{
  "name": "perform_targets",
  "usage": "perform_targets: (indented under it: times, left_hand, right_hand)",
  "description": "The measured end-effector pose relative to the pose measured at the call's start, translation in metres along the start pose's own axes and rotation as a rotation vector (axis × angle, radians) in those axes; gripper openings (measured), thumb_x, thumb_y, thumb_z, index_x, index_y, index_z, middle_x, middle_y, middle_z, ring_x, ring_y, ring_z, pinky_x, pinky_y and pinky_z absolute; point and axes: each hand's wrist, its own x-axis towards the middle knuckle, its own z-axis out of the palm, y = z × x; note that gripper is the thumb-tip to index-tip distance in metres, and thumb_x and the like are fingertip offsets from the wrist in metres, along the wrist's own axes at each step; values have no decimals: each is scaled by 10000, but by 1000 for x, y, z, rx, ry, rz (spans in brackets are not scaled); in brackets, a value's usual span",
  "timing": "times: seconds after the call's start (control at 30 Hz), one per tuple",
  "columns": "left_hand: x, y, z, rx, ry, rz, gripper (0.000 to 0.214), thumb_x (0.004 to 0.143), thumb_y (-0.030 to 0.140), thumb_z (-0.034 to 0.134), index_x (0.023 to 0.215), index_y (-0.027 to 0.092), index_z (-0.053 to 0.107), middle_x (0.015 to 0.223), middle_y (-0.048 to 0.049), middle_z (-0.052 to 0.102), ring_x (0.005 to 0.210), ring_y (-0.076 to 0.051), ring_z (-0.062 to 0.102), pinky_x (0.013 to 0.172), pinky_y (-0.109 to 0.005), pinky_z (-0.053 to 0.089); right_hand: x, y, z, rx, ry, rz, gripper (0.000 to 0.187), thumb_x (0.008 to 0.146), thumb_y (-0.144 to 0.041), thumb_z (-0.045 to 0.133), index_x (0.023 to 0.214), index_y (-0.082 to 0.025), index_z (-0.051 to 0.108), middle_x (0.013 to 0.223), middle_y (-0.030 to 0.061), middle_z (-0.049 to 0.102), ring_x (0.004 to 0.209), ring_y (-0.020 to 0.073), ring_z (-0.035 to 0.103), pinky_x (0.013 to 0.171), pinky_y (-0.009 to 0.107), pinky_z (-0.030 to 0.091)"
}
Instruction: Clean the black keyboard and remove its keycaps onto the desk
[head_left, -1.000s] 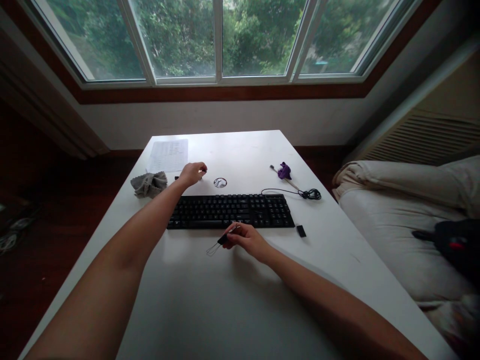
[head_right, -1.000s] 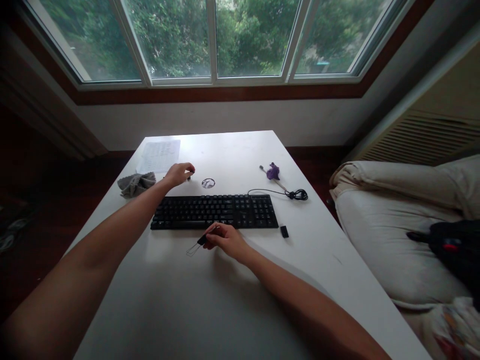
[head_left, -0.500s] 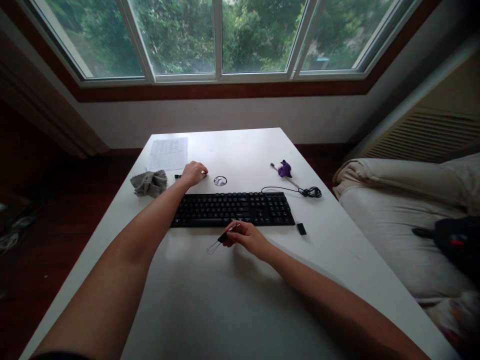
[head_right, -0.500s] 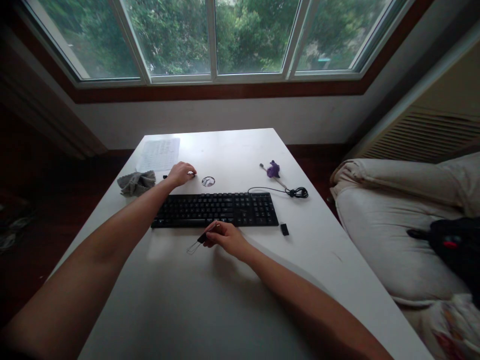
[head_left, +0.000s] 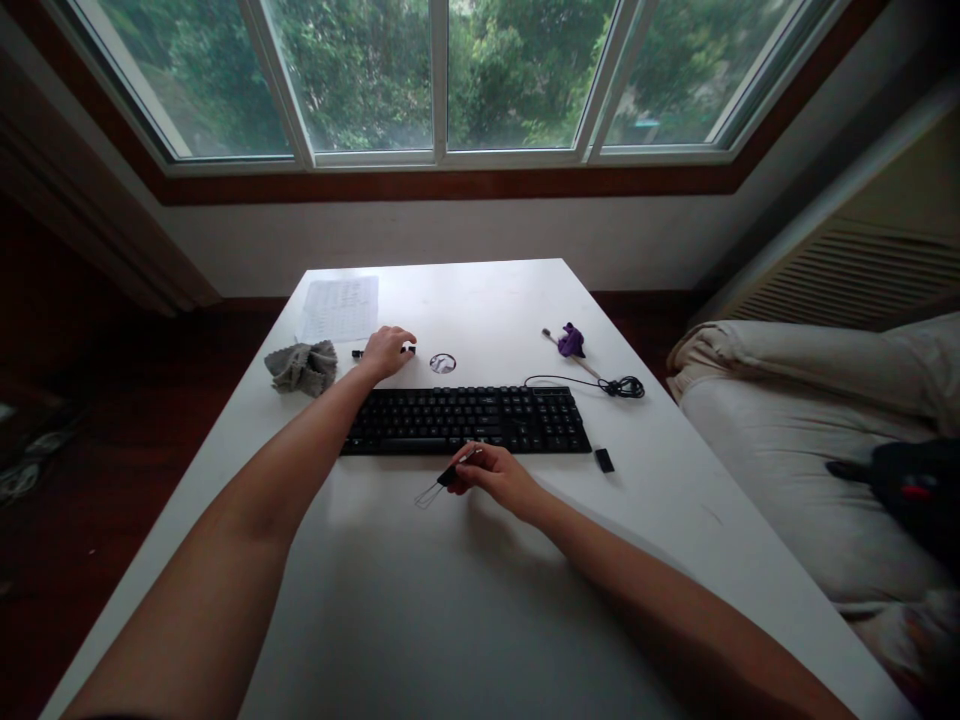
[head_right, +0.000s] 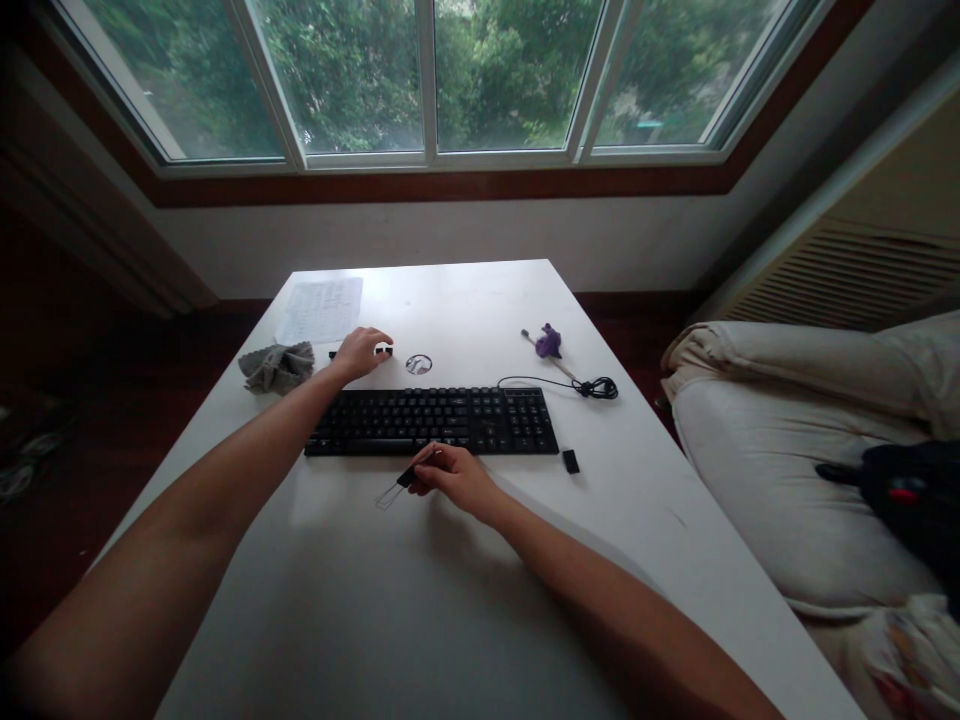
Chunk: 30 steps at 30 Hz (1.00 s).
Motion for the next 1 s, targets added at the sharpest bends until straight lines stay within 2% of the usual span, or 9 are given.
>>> perform_targets:
  times: [0.17,0.27,0.47,0.57,0.77,1.0]
  left_hand:
    - [-23,21,-11,-72,82,37,253,887,268,604,1097,222,737,1153,-96,686,1085,-282,570,1019,-430,419]
    - [-46,35,-17,-133,28,75,262,925,320,569,1103,217,731,1121,-84,703,1038,-256,612,987,-403,451]
    - [-88,56,-19,-194,-82,94,276,946,366,550,1104,229,731,1113,-63,722,1035,-232,649,954,-364,487]
    - [-100,62,-16,-203,-100,107,289,950,383,551,1125,232,725,1122,-67,721,1055,-238,650,972,-368,486]
    - [-110,61,-10,-175,-74,114,335,926,393,599,1210,239,689,1178,-82,704,1097,-256,637,1001,-388,470]
    - [-111,59,-7,-139,-55,91,341,931,421,596,1209,246,684,1164,-87,704,1088,-268,632,980,-400,465]
  right_hand:
    - [0,-14,-2,5,24,-21,326,814,-448,778,920,-159,672,810,67,748,746,195,730,715,347,582]
    - [8,-34,-8,-8,77,-108,318,842,-446,750,973,-171,658,815,58,738,767,202,738,711,343,587]
    - [55,-74,-22,-223,230,-384,374,872,-472,703,1132,-221,608,783,-3,690,730,177,726,652,287,572]
    - [84,-84,-29,-423,293,-463,290,898,-439,671,1085,-225,618,837,3,699,728,166,716,675,287,561]
    - [127,-88,-31,-799,328,-477,115,928,-323,616,947,-215,650,795,6,723,690,152,695,674,266,513]
    - [154,-87,-30,-1016,233,-398,90,922,-258,614,901,-197,676,707,-15,708,650,126,655,627,226,428]
